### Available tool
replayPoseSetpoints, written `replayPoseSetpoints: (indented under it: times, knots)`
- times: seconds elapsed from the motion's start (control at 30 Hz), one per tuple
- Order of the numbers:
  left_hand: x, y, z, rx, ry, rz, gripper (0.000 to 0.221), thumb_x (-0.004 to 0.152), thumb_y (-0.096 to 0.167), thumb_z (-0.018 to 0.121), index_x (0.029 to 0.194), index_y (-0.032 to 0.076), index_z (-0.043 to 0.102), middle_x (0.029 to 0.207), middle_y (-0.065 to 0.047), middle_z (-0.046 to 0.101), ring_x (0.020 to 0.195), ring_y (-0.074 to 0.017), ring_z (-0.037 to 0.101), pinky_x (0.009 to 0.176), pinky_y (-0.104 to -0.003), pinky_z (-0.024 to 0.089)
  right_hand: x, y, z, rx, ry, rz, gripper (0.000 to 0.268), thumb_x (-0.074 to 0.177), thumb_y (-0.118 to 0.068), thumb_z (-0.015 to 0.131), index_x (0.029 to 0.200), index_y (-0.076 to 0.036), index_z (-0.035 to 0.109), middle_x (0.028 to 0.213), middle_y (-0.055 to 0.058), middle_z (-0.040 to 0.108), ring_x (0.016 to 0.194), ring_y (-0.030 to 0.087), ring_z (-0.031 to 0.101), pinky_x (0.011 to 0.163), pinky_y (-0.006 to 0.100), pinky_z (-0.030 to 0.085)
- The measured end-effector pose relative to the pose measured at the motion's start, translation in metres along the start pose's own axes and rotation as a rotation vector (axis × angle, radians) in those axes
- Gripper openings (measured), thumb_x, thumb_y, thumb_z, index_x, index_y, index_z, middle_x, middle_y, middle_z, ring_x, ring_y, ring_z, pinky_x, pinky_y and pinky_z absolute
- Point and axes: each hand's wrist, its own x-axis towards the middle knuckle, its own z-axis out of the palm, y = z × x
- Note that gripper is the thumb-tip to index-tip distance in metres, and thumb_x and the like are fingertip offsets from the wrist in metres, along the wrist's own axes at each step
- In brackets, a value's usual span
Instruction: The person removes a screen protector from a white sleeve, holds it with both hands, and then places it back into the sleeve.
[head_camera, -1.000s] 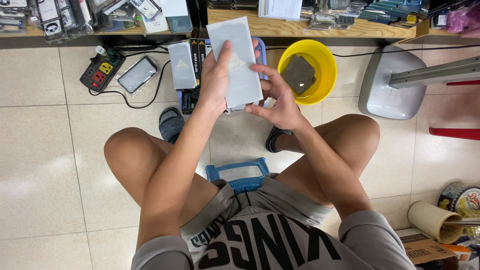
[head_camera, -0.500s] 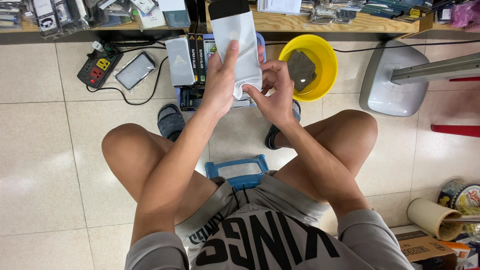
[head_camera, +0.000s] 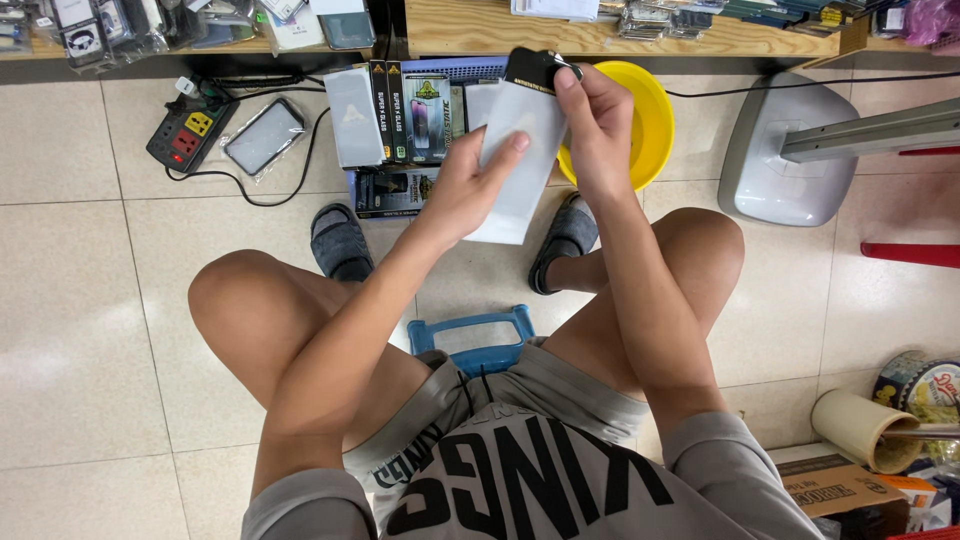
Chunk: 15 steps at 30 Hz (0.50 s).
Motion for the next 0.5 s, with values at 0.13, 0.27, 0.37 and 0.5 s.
replayPoseSetpoints:
  times: [0.13,0.27,0.37,0.5]
  knots:
    - [-0.008,-0.002,0.012,0.013,-0.041,0.079,0.043,0.100,0.042,0.057,0.116,0.004,0.068,0.111,-0.007,0.075,0.104,-0.0158,0.069,0.089,-0.030,0.054,0.007,0.007,-0.003,0.205,0.168,0.069,0.029,0.102,-0.026,0.065,0.076,-0.017,0.056,0.074,-0.010,0.058,0.072,0.000,0.047,0.065,0.020,0.041]
    - [-0.014,-0.002,0.015,0.051,-0.072,0.083,0.045,0.100,0.042,0.055,0.119,0.002,0.066,0.112,-0.007,0.073,0.105,-0.0151,0.066,0.093,-0.030,0.051,0.009,-0.006,-0.002,0.336,0.175,0.057,0.027,0.101,-0.027,0.063,0.079,-0.011,0.062,0.078,-0.005,0.063,0.074,0.003,0.053,0.069,0.022,0.045]
    - [-0.014,-0.007,0.015,-0.003,-0.064,0.111,0.043,0.101,0.043,0.056,0.116,0.003,0.066,0.107,-0.002,0.072,0.101,-0.0107,0.064,0.089,-0.028,0.051,0.002,-0.010,0.002,0.425,0.312,0.323,0.041,0.088,-0.044,0.071,0.073,-0.019,0.041,0.072,-0.005,0.046,0.069,0.006,0.046,0.067,0.027,0.042]
    - [-0.014,-0.011,0.017,-0.132,-0.062,-0.009,0.047,0.096,0.046,0.061,0.117,0.005,0.065,0.102,-0.003,0.073,0.092,-0.0117,0.068,0.073,-0.028,0.056,-0.004,-0.020,0.004,0.625,-0.226,0.387,0.079,0.091,-0.064,0.054,0.146,-0.008,0.049,0.126,0.017,0.073,0.116,0.027,0.070,0.102,0.039,0.058]
